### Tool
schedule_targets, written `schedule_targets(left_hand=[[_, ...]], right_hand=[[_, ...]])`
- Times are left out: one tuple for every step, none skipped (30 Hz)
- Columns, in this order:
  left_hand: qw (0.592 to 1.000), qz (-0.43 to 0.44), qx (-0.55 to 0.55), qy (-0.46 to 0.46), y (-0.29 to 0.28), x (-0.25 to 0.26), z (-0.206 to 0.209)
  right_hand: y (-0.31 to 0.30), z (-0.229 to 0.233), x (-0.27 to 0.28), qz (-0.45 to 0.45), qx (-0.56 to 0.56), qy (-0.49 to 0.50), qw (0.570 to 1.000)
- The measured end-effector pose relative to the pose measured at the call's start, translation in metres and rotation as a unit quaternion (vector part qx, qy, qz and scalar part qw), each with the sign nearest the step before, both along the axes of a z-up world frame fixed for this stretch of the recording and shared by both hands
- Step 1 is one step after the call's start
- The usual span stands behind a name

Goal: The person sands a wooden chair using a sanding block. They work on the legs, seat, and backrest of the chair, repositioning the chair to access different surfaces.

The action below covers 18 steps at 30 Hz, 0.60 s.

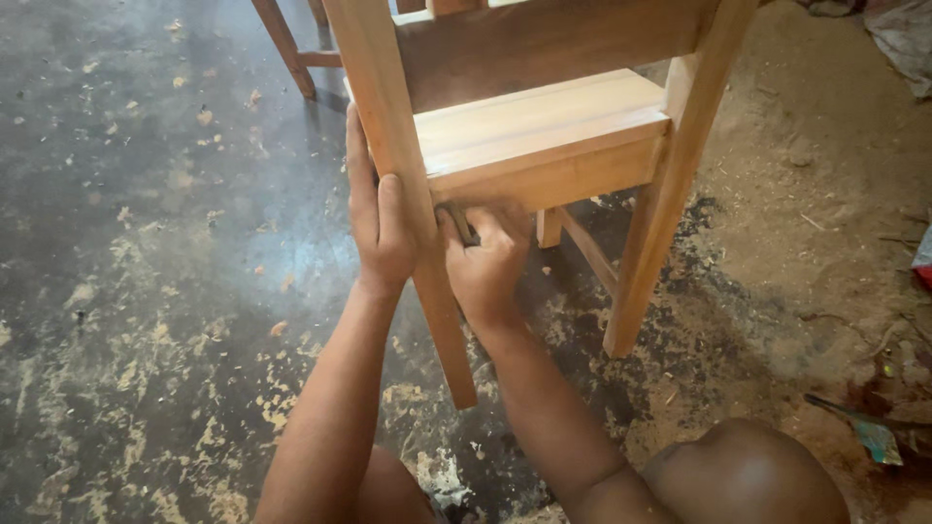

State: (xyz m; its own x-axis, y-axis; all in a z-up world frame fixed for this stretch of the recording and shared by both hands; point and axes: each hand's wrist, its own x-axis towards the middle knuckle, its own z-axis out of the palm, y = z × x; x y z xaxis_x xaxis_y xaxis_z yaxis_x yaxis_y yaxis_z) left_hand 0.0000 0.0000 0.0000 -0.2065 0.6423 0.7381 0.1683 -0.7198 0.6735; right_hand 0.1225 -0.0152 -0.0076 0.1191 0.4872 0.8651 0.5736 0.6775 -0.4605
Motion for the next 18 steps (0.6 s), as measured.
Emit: schedule_targets(left_hand=[[1.0,0.008,0.002,0.001,-0.002,0.001,-0.002],[1.0,0.016,0.004,0.001,-0.004,0.002,-0.004],[1.0,0.005,-0.002,-0.006,-0.006,0.002,-0.005],[1.0,-0.006,-0.008,-0.014,-0.007,0.002,-0.005],[1.0,-0.018,-0.008,-0.019,-0.004,0.001,-0.002],[1.0,-0.016,-0.012,-0.015,-0.003,0.001,0.0],[1.0,-0.012,-0.012,-0.01,-0.004,0.001,0.002],[1.0,-0.008,-0.013,-0.006,-0.005,0.0,0.003],[1.0,0.005,-0.011,0.0,-0.004,0.001,0.003],[1.0,0.017,-0.008,0.005,-0.003,0.001,0.002],[0.999,0.032,-0.009,0.008,-0.007,0.003,-0.002],[1.0,0.028,-0.01,0.003,-0.007,0.003,-0.005],[1.0,0.021,-0.014,0.001,-0.004,0.001,-0.005],[1.0,0.014,-0.019,-0.002,-0.004,0.0,-0.005],[1.0,0.011,-0.018,0.0,-0.002,0.001,-0.003],[1.0,0.009,-0.018,0.001,-0.003,0.002,0.0],[1.0,0.008,-0.018,0.002,-0.005,0.001,0.002],[1.0,0.004,-0.019,-0.002,-0.005,0.0,0.004]], right_hand=[[0.0,-0.002,-0.001,0.004,-0.045,0.015,0.999],[0.004,-0.003,-0.003,0.008,-0.09,0.029,0.995],[0.004,-0.005,-0.004,0.009,-0.137,0.045,0.989],[0.002,-0.007,-0.003,0.008,-0.145,0.037,0.989],[0.005,-0.007,-0.002,0.006,-0.148,0.03,0.989],[0.007,-0.006,-0.002,0.005,-0.15,0.024,0.988],[0.005,-0.006,-0.003,0.005,-0.124,0.033,0.992],[0.001,-0.007,-0.003,0.005,-0.099,0.041,0.994],[-0.001,-0.008,-0.004,0.005,-0.076,0.048,0.996],[0.003,-0.007,-0.005,-0.005,-0.082,0.045,0.996],[0.006,-0.009,-0.005,-0.013,-0.092,0.04,0.995],[0.008,-0.01,-0.005,-0.021,-0.102,0.035,0.994],[0.008,-0.012,-0.006,-0.01,-0.115,0.035,0.993],[0.008,-0.012,-0.005,0.0,-0.128,0.035,0.991],[0.012,-0.009,-0.004,0.009,-0.132,0.038,0.991],[0.009,-0.007,-0.004,0.012,-0.124,0.043,0.991],[0.002,-0.006,-0.004,0.016,-0.116,0.048,0.992],[0.0,-0.005,-0.006,0.02,-0.108,0.053,0.992]])
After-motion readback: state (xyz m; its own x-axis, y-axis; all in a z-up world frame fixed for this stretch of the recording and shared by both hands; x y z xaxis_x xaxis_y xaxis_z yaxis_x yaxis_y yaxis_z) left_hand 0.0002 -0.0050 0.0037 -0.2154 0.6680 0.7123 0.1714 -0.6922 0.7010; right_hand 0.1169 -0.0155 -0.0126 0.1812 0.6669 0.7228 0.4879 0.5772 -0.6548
